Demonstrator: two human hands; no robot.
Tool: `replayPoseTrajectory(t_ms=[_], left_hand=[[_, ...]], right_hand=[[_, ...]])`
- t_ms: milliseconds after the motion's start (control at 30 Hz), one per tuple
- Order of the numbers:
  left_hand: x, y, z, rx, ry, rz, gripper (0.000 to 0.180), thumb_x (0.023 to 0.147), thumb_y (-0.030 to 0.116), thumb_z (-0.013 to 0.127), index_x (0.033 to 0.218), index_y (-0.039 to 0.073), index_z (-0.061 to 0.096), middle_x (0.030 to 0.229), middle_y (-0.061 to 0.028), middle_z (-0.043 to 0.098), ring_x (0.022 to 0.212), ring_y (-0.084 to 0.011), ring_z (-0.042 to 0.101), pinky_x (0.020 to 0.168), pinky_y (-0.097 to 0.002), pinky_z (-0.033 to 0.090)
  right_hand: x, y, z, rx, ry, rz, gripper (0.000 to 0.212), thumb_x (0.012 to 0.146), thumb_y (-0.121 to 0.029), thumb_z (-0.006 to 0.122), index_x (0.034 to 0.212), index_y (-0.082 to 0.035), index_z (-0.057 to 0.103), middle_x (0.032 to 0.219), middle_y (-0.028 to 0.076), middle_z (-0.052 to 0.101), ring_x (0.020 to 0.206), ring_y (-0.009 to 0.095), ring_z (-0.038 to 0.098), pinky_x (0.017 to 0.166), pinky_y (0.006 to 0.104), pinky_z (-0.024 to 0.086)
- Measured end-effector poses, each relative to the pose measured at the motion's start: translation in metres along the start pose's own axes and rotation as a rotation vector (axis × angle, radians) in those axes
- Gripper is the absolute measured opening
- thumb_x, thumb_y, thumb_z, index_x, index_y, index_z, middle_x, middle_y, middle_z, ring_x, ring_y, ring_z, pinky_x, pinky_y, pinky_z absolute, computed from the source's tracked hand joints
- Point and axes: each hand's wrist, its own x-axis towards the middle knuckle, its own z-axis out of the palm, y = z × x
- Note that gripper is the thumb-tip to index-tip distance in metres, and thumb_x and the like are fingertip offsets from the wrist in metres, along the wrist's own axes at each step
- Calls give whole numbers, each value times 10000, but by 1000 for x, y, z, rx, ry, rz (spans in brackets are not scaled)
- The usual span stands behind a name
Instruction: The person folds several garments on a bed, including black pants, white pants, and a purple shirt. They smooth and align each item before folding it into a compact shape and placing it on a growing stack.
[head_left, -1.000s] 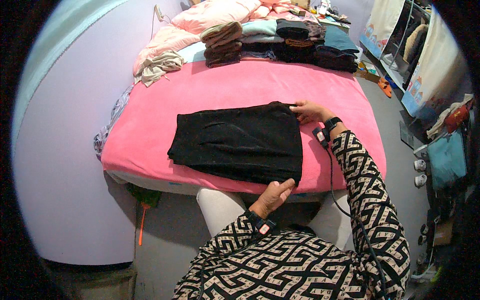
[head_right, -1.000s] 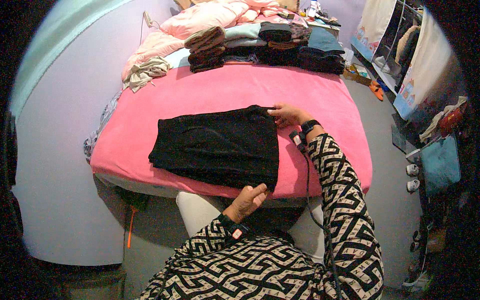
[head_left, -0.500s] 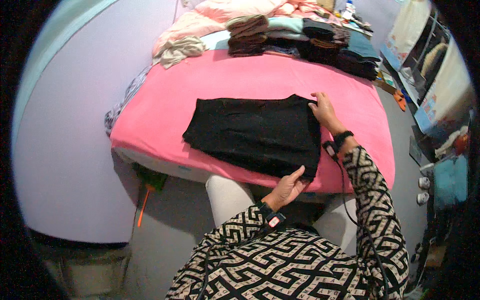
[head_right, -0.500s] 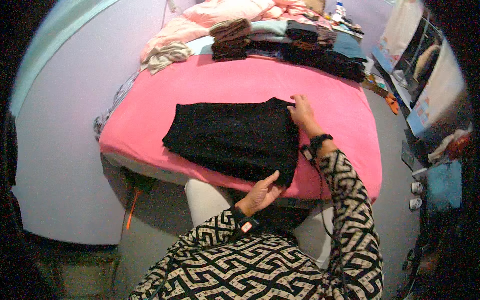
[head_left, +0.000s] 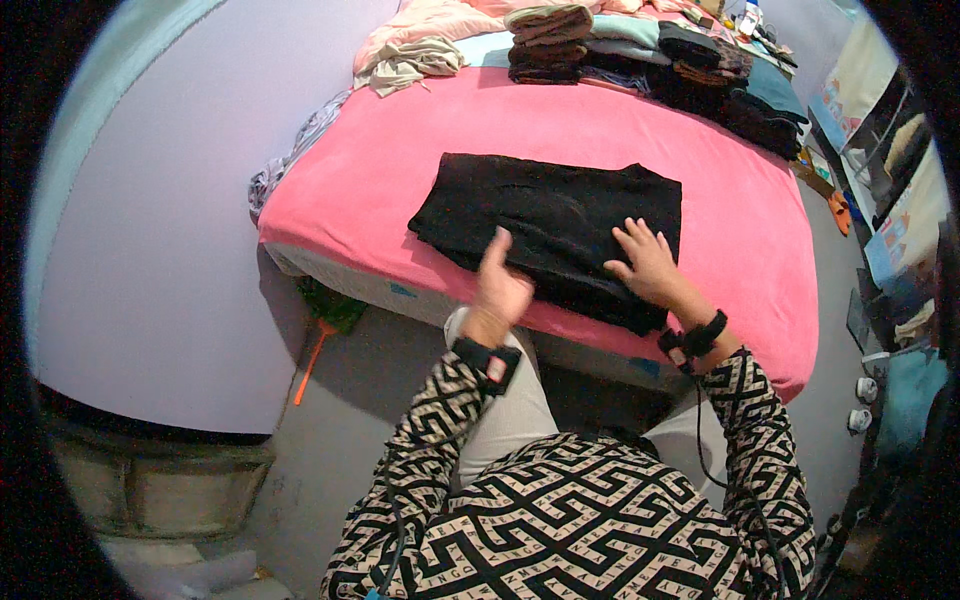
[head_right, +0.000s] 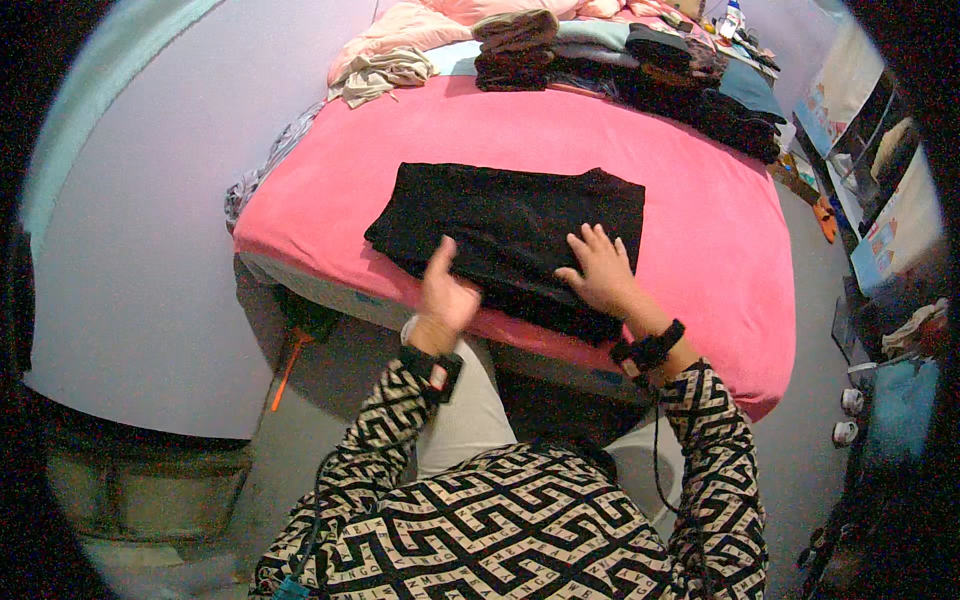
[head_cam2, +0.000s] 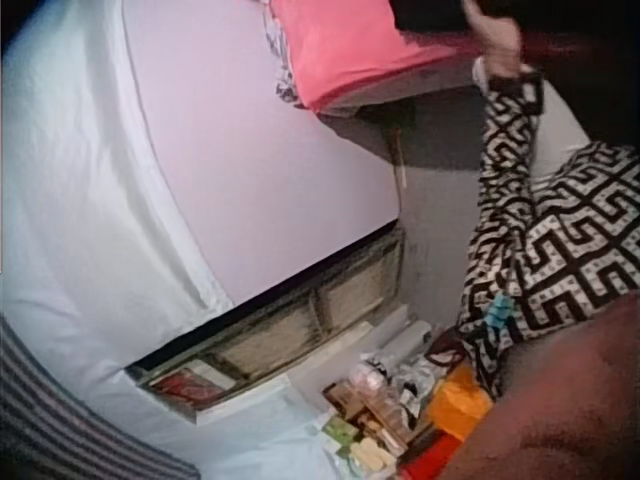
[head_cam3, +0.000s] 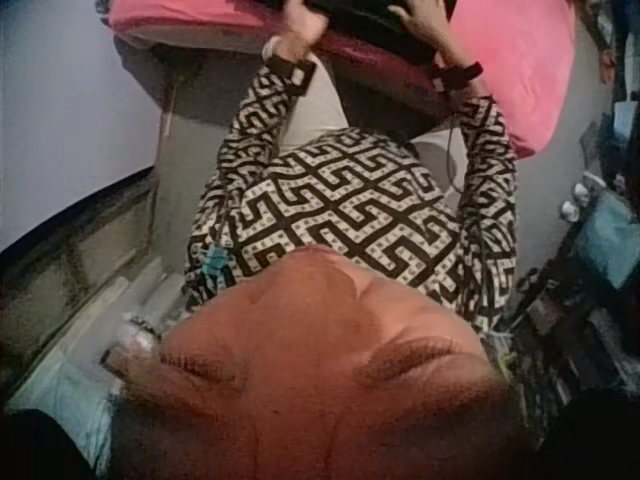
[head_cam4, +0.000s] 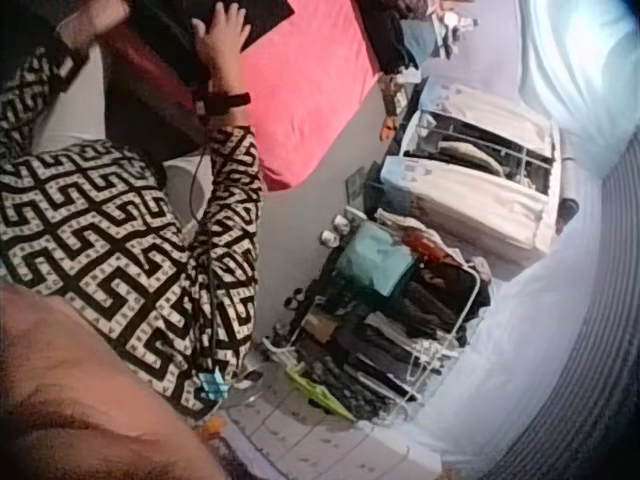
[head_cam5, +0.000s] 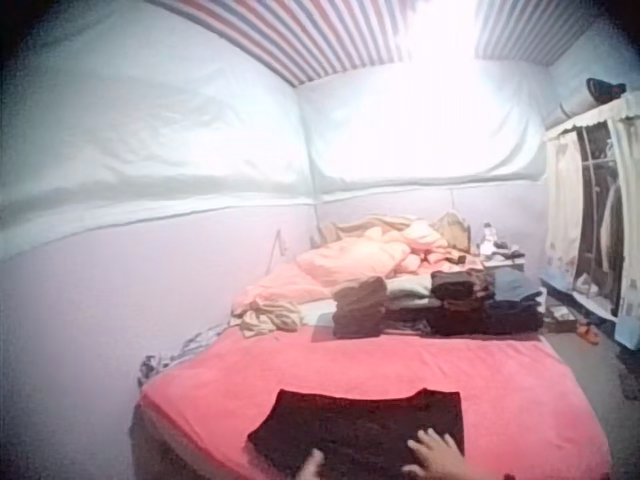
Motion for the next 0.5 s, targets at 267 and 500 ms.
replayPoseTrajectory(t_ms=[267, 500], left_hand=[[75, 120, -47, 404, 295, 249, 365, 934, 95, 655, 1285, 15, 598, 1274, -131, 648, 1133, -336, 619, 1037, -513, 482], [98, 157, -64, 1044, 319, 422, 452, 903, 27, 628, 1343, 13, 526, 1150, -135, 663, 1042, -253, 631, 924, -355, 520]], right_hand=[[-19, -31, 21, -135, 244, 19, 591, 1009, -449, 491, 1489, -108, 436, 1567, 170, 366, 1483, 319, 280, 1207, 533, 172], [-19, -33, 24, -161, 284, 35, 587, 1006, -459, 486, 1489, -129, 442, 1565, 153, 379, 1475, 309, 297, 1204, 542, 170]])
